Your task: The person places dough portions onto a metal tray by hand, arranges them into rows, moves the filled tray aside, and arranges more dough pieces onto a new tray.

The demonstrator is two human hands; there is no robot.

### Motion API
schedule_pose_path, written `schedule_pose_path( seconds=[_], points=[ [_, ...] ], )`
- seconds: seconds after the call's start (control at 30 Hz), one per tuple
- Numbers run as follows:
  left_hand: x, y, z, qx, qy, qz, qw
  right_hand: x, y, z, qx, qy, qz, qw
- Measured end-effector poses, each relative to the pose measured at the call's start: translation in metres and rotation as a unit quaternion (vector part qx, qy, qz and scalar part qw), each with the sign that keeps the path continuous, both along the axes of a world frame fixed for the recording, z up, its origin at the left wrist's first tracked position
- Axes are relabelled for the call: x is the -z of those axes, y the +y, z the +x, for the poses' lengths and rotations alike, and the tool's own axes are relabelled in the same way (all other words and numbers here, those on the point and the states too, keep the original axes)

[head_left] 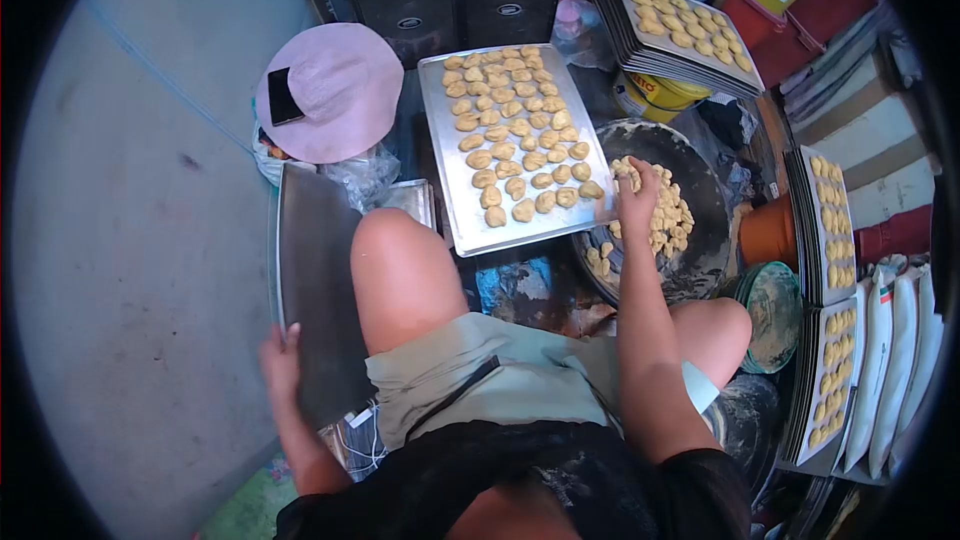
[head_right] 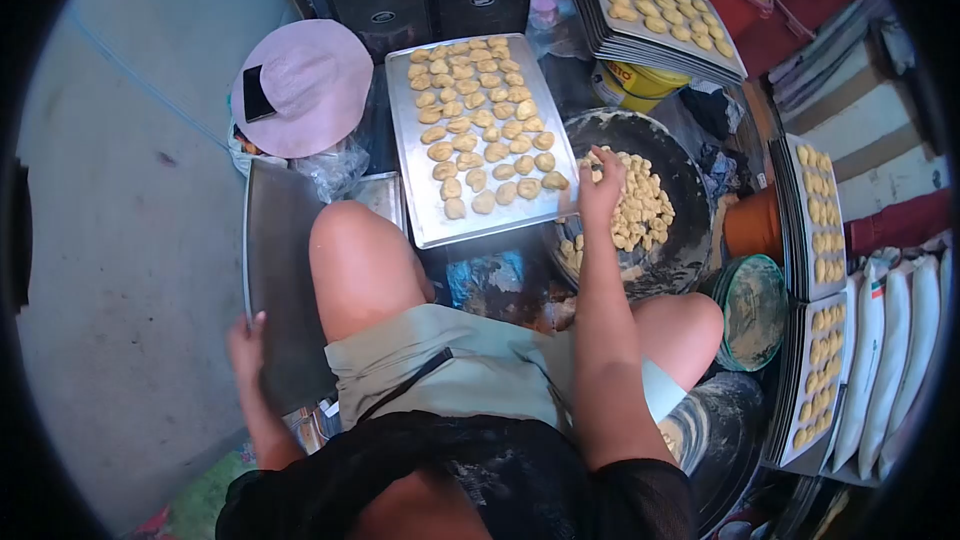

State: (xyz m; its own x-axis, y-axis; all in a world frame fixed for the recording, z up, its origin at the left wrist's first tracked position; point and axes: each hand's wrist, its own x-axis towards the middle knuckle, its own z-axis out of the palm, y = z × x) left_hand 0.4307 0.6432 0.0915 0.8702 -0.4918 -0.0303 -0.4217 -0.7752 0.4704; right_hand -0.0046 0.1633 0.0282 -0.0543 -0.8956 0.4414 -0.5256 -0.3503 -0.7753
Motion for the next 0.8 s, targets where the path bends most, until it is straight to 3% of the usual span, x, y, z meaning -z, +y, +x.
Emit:
schedule_pose_path(
  seconds=[0.03,0.1,0.17,0.23,0.3,0.4,0.5,0.57,0.6,0.63,0.67,0.7,0.77,0.8],
  points=[
    [-0.049,-0.001,-0.009,0.030,0.013,0.042,0.999,-0.003,0.001,0.002,-0.005,0.003,-0.017,1.000],
    [-0.113,0.004,-0.021,0.034,-0.073,0.034,0.996,-0.010,0.002,0.010,-0.017,0.008,-0.055,0.998],
    [-0.156,0.018,-0.005,-0.005,-0.075,-0.036,0.997,-0.021,0.009,0.021,-0.054,-0.023,-0.026,0.998],
    [-0.190,0.010,0.011,-0.032,-0.099,-0.218,0.970,-0.033,0.019,0.042,-0.081,-0.106,0.031,0.991],
    [-0.232,-0.024,0.014,-0.027,-0.128,-0.312,0.941,-0.031,0.015,0.065,-0.157,-0.133,0.010,0.978],
    [-0.261,-0.092,0.040,0.023,-0.064,-0.446,0.893,-0.084,0.029,0.100,-0.270,-0.134,0.056,0.952],
    [-0.250,-0.173,0.049,0.077,-0.003,-0.524,0.848,-0.127,0.034,0.110,-0.314,-0.225,0.148,0.910],
    [-0.228,-0.224,0.013,0.065,0.081,-0.513,0.852,-0.135,0.018,0.105,-0.312,-0.329,0.224,0.863],
    [-0.204,-0.248,-0.006,0.087,0.165,-0.561,0.807,-0.133,0.008,0.097,-0.306,-0.364,0.252,0.843],
    [-0.178,-0.268,-0.027,0.090,0.199,-0.559,0.800,-0.136,0.002,0.083,-0.295,-0.300,0.293,0.859],
    [-0.092,-0.311,-0.022,0.089,0.058,-0.478,0.872,-0.136,-0.003,0.066,-0.277,-0.235,0.339,0.868],
    [-0.068,-0.326,-0.049,0.076,0.154,-0.526,0.833,-0.135,-0.005,0.050,-0.261,-0.170,0.382,0.870],
    [-0.049,-0.340,-0.081,0.115,0.333,-0.545,0.761,-0.084,-0.022,0.027,-0.182,-0.128,0.315,0.922],
    [-0.033,-0.350,-0.080,0.109,0.308,-0.495,0.805,-0.060,-0.034,0.016,-0.143,-0.107,0.276,0.944]
  ],
)
